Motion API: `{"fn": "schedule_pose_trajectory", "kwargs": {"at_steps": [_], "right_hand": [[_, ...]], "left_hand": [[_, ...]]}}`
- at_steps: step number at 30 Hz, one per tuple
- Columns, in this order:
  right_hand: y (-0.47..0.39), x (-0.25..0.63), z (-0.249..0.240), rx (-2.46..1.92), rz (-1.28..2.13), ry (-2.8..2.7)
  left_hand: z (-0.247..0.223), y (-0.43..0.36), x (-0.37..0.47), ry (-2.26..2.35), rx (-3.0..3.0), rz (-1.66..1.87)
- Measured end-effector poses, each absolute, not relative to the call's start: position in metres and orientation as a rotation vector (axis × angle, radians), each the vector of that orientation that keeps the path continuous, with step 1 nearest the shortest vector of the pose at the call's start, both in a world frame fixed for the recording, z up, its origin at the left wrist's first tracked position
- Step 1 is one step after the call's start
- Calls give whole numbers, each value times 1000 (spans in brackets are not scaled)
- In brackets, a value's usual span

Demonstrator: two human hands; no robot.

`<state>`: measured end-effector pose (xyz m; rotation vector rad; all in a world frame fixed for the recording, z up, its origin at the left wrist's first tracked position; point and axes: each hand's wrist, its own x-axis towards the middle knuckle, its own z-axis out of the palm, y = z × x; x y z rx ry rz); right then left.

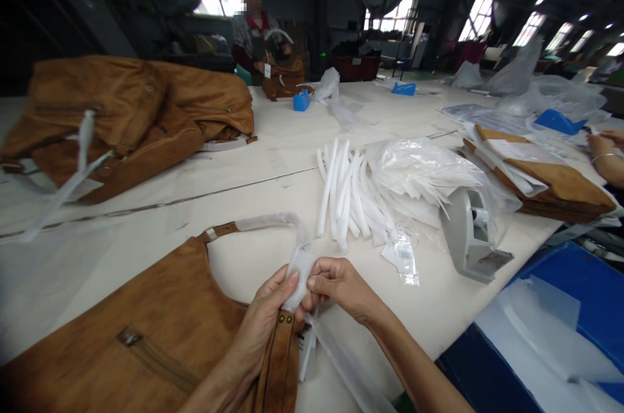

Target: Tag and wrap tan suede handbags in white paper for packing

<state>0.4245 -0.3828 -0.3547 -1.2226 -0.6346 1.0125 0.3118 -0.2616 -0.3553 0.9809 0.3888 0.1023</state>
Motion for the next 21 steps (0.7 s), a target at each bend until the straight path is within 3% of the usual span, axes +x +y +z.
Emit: {"fn": "schedule_pose_trajectory", "kwargs": {"at_steps": [21], "right_hand": [[-350, 417, -366, -1282, 1019, -431]], "left_hand": [[-361, -261, 321, 325, 1027, 61]]}}
